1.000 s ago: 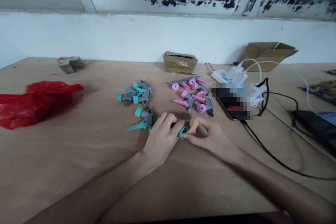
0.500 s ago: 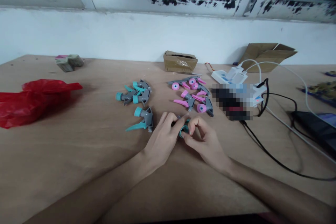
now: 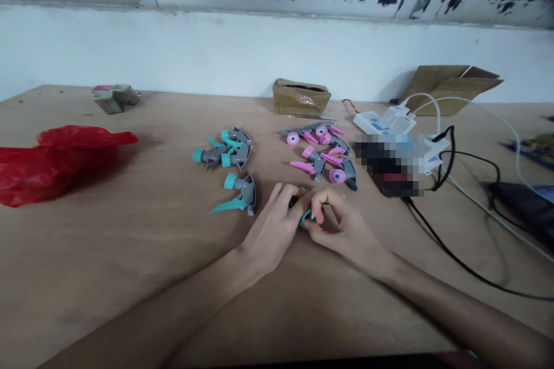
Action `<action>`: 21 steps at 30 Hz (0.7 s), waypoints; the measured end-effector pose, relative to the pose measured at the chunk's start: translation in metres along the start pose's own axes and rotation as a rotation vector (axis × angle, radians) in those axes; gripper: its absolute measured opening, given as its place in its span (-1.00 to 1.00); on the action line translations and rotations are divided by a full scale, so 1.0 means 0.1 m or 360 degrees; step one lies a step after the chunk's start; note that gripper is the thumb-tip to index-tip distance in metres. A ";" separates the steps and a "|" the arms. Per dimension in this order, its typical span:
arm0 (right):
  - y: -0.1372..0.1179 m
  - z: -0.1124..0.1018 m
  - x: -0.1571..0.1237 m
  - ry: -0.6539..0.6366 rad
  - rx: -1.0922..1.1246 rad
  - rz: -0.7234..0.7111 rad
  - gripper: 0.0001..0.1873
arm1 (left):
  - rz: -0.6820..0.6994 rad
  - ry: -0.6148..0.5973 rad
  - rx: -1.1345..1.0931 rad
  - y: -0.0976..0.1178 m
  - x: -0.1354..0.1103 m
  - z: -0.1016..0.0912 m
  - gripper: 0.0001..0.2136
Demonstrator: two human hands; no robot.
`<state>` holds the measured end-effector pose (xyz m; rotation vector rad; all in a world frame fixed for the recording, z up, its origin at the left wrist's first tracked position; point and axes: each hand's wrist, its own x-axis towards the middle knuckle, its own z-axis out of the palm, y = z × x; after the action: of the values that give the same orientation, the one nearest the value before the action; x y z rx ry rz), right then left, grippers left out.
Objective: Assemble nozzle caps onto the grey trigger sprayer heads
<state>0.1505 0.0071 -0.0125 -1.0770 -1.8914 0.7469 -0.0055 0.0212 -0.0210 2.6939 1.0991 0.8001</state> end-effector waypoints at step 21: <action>-0.09 0.05 -0.03 0.0253 -0.0264 -0.0271 -0.70 | 0.0031 -0.0014 0.0110 0.04 0.03 0.04 -0.82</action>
<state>0.1429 0.0000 -0.0088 -1.0284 -1.9044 0.4018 0.0006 0.0209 -0.0225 2.7661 1.1208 0.7658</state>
